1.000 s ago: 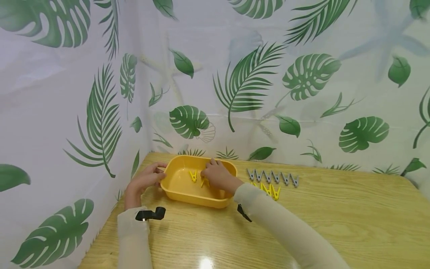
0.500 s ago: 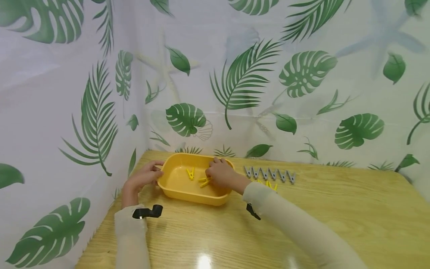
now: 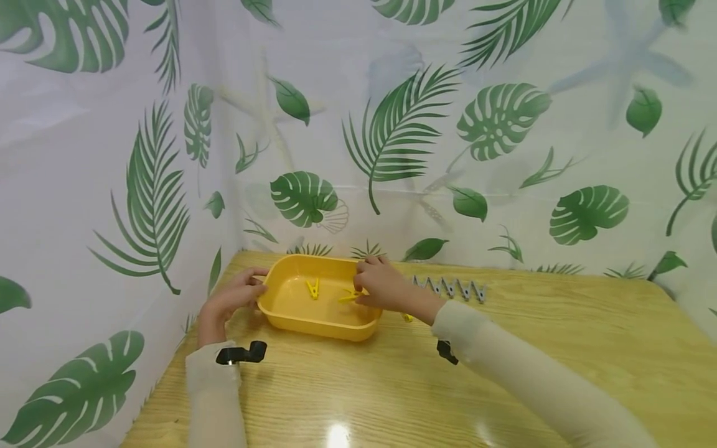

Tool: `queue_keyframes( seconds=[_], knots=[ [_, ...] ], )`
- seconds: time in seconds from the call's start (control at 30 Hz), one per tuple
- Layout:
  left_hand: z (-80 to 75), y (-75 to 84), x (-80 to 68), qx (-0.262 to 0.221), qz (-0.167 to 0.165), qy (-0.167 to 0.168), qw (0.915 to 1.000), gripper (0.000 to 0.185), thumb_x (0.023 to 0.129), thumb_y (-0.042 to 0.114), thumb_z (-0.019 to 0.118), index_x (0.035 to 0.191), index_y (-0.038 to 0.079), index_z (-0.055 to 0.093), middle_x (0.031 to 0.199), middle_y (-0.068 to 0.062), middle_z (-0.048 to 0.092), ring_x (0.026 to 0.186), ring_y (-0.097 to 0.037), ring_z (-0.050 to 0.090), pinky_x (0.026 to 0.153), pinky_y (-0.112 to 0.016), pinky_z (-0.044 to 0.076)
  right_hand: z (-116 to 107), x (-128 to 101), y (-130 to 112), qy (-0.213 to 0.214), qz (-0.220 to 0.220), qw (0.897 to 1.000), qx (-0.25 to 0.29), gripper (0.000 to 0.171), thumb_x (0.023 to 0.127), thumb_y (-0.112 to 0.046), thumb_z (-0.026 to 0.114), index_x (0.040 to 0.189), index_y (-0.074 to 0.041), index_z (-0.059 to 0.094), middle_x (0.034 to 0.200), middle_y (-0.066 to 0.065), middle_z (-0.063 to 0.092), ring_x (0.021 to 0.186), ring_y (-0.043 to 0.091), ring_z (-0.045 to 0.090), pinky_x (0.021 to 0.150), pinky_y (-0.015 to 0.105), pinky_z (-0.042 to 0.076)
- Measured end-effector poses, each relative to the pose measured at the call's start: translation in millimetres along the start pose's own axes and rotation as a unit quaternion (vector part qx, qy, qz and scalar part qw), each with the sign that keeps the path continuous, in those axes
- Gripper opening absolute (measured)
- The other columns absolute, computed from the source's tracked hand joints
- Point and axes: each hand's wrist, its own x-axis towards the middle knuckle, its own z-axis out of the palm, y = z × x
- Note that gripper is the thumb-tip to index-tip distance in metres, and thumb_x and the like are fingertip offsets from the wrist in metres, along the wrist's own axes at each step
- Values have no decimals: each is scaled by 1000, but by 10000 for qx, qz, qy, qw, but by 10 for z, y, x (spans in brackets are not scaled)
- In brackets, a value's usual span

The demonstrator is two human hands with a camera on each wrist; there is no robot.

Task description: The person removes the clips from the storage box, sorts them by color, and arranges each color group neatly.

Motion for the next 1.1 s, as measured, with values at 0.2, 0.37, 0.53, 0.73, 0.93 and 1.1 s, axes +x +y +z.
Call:
queue_keyframes(
  seconds=[0.2,0.37,0.53,0.73,0.93,1.1],
  knots=[
    [-7,7,-10,56,36,-28,10000,54,102,12,49,151,-5,33,121,-29,55,73,-20,58,72,-34,56,-127,-216,126,565,-16,9984,69,20,88,-30,79,89,-12,71,97,4,63,94,23,46,84,41,37],
    [-11,6,-13,30,29,-37,10000,55,101,12,49,151,-6,33,120,-28,54,71,-17,56,69,-32,55,-177,-389,286,974,165,9946,331,21,87,-29,81,87,-11,69,96,5,65,93,24,47,86,45,39],
    [-9,1,-8,-13,-2,-47,10000,55,101,11,50,151,-5,33,121,-28,54,72,-16,57,69,-31,55,-176,-616,446,1121,405,9914,538,20,86,-26,82,87,-9,70,96,6,66,94,25,48,88,50,39],
    [-14,-6,-9,-11,72,-61,10000,54,102,11,49,150,-6,33,119,-27,56,70,-18,57,68,-31,56,-133,-901,636,1291,526,9893,437,22,85,-28,82,88,-9,70,92,4,67,90,24,50,85,48,38],
    [-6,-3,-23,-27,44,-70,10000,55,101,11,50,151,-6,33,117,-25,56,70,-19,57,68,-31,55,-57,-1184,797,1407,719,9869,329,22,83,-27,84,84,-11,69,88,4,66,87,24,50,83,49,39],
    [4,6,-12,5,4,-40,10000,55,101,12,50,151,-4,34,117,-24,56,71,-20,57,69,-32,56,3,-1425,922,1328,1175,9840,198,22,83,-26,84,80,-12,67,86,5,66,86,25,50,83,52,39]
  ],
)
